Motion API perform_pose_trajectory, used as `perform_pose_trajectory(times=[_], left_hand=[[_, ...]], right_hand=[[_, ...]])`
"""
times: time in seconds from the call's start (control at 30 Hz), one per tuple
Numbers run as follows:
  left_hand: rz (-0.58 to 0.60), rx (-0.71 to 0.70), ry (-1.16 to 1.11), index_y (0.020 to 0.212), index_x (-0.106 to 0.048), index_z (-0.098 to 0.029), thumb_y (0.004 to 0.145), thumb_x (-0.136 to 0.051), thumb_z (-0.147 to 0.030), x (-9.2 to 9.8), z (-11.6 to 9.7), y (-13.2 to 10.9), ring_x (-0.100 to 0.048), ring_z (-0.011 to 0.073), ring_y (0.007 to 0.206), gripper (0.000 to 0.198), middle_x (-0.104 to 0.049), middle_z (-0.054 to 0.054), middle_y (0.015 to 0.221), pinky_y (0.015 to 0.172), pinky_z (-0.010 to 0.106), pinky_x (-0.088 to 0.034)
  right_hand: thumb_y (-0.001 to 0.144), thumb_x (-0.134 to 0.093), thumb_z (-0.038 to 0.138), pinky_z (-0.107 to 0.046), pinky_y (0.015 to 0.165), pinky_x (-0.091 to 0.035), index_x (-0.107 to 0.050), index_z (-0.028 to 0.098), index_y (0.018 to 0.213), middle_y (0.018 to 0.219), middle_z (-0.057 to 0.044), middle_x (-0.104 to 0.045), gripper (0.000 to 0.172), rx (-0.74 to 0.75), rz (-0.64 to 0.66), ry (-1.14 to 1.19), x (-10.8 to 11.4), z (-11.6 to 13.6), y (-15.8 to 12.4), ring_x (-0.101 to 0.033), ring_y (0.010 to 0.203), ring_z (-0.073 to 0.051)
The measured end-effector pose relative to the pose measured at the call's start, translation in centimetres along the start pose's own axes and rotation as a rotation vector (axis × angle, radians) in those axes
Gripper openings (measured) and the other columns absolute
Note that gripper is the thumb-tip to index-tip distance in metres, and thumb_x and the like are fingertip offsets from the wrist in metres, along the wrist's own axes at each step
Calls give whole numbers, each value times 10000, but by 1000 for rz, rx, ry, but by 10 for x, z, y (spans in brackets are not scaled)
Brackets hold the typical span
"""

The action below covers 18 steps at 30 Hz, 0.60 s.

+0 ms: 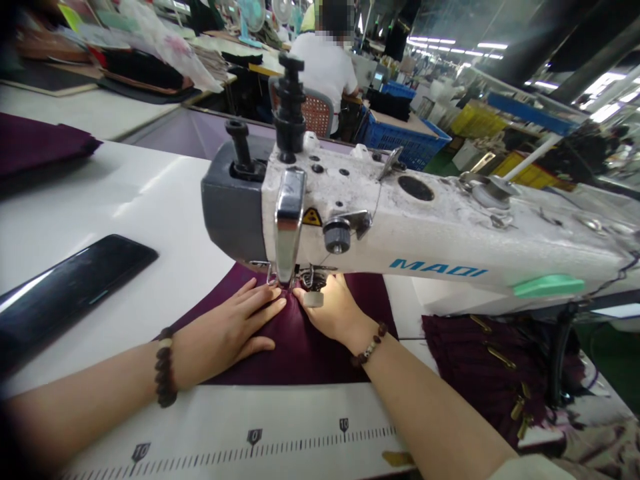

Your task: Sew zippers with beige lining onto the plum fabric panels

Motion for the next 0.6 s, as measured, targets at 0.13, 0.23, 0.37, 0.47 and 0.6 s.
perform_pose_trajectory(times=[0.13,0.23,0.37,0.47,0.6], left_hand=[[9,2,-12,1205,-475,-78,839,-514,-403,-1,7,2,-414,320,1174,491,-512,173,1168,986,518,-329],[4,4,-23,1218,-464,-92,863,-464,-417,-1,11,4,-401,304,1186,482,-508,168,1166,1002,506,-310],[3,1,-51,1226,-458,-80,874,-444,-402,0,15,6,-392,307,1184,477,-496,180,1168,1000,513,-306],[9,1,-68,1211,-474,-69,873,-446,-394,2,16,7,-404,316,1163,470,-504,185,1143,988,530,-310],[-1,-1,-98,1195,-492,-76,870,-456,-380,4,17,8,-421,318,1143,447,-509,180,1130,982,541,-310]], right_hand=[[913,-343,201,-330,876,-412,-631,151,981,984,-95,-633,300,6,-6,19,5,-1,5,-568,941,-182],[909,-335,185,-304,854,-428,-638,155,973,985,-86,-637,312,-8,26,31,3,-3,8,-582,916,-169],[901,-315,149,-292,849,-437,-631,149,1000,994,-79,-638,331,-23,46,23,0,-7,10,-585,934,-166],[882,-315,105,-281,863,-437,-621,141,1025,1021,-76,-631,339,-22,63,17,-4,-9,12,-580,966,-162],[852,-319,57,-264,896,-421,-613,125,1045,1044,-67,-624,359,-8,86,12,-8,-10,14,-568,997,-152]])
Point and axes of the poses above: each hand's wrist, its own y-axis towards the middle knuckle, its own x-axis out of the back of the hand, z = x × y, the point moved 7 cm from there along y, towards the middle knuckle
